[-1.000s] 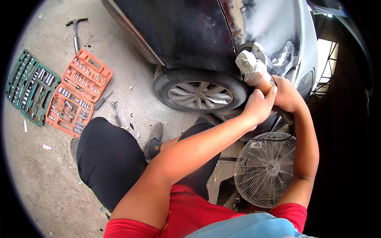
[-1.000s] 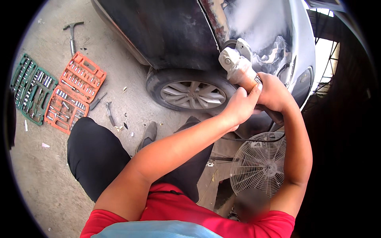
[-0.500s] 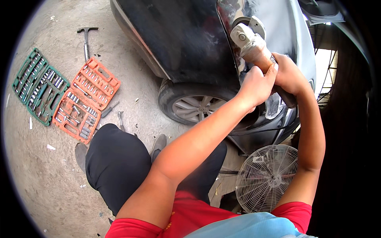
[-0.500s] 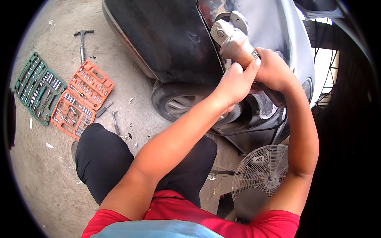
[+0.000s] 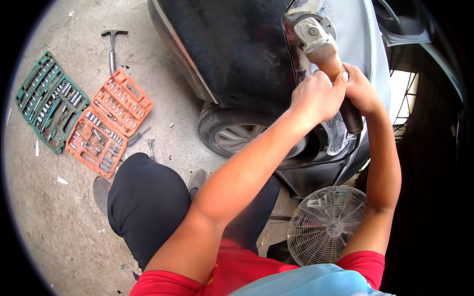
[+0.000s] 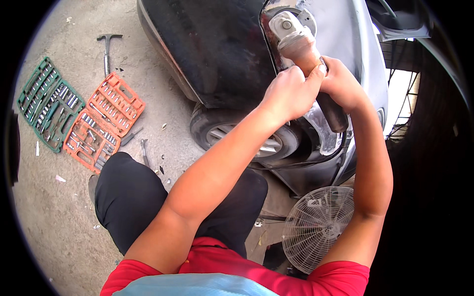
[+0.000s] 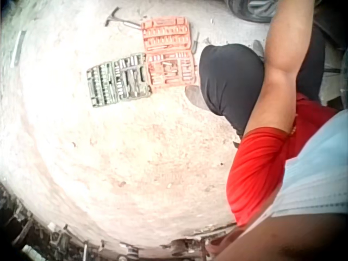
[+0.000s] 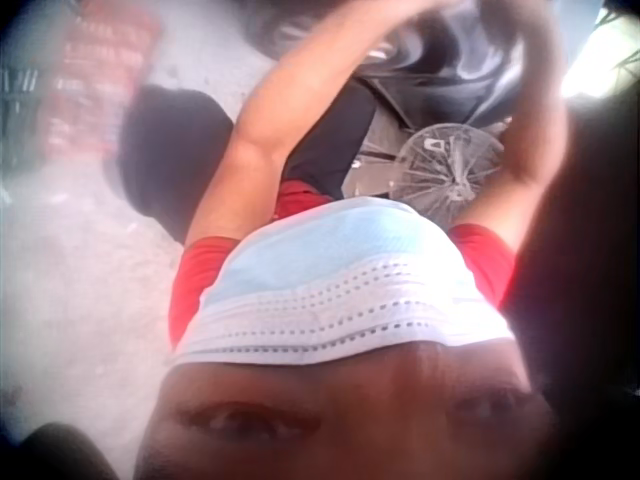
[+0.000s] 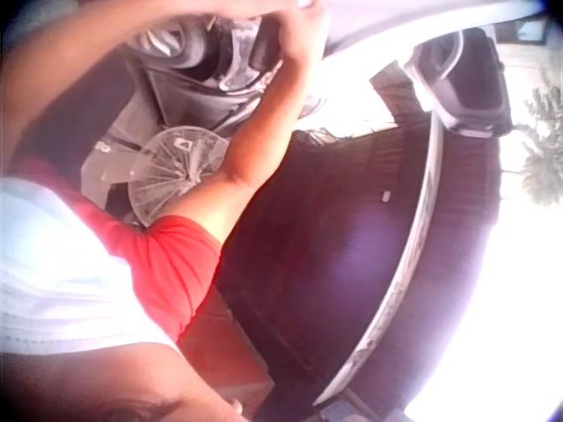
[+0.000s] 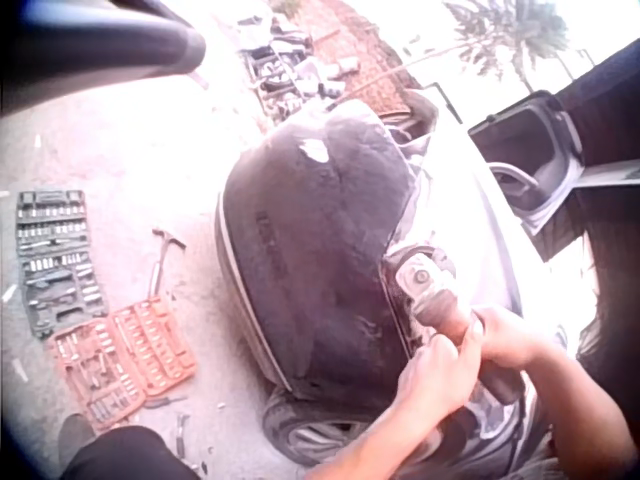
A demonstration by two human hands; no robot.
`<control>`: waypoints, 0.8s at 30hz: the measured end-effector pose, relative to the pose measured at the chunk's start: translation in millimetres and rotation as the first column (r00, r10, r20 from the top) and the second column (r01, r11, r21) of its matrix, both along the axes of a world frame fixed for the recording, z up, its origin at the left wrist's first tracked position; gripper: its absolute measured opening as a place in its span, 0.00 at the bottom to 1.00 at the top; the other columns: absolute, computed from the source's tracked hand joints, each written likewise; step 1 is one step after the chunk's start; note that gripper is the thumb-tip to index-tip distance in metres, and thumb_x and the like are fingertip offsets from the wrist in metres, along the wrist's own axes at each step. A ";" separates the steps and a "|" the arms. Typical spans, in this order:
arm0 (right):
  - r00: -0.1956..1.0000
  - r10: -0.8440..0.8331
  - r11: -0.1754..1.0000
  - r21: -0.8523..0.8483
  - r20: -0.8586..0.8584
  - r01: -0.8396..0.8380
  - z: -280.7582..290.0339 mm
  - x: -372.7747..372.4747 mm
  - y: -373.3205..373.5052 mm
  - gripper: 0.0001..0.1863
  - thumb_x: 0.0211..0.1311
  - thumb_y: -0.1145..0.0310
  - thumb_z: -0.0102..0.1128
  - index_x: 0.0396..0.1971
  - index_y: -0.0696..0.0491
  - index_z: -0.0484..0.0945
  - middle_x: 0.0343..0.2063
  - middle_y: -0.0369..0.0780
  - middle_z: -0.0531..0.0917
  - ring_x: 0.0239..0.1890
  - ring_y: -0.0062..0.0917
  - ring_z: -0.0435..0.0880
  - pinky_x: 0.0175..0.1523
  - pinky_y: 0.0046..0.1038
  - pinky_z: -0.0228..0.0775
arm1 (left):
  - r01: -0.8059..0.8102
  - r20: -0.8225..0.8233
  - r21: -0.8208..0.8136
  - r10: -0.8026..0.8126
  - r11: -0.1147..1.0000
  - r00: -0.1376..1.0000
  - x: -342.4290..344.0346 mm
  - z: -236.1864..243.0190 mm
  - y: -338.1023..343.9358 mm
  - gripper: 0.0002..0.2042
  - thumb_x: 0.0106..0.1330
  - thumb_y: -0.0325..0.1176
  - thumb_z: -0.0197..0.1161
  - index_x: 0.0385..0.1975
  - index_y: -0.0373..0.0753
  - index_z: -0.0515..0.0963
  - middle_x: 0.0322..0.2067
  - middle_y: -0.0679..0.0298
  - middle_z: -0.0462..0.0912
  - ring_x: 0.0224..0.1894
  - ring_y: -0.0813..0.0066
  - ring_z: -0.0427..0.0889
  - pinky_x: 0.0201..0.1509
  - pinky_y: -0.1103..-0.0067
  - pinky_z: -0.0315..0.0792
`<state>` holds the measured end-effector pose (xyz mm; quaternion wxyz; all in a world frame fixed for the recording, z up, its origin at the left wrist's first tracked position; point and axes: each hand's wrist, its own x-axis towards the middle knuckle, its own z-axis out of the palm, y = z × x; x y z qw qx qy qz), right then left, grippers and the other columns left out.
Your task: The person uses an angle grinder to smooth the surface of a car's front bumper. They hold the tool with both hands and move it across the damaged area, then briefly touch the surface with their hand to check the texture.
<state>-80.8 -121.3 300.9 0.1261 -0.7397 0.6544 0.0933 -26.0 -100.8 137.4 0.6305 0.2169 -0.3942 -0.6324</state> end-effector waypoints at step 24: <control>0.992 -0.110 0.993 0.048 0.057 0.107 13.6 47.6 -17.1 0.21 0.61 0.64 0.70 0.50 0.60 0.80 0.40 0.36 0.85 0.39 0.17 0.82 0.48 0.23 0.77 | -0.033 0.120 -0.023 0.035 0.999 0.992 68.4 8.8 -19.1 0.35 0.78 0.59 0.48 0.39 0.28 0.89 0.42 0.40 0.90 0.51 0.43 0.90 0.60 0.59 0.81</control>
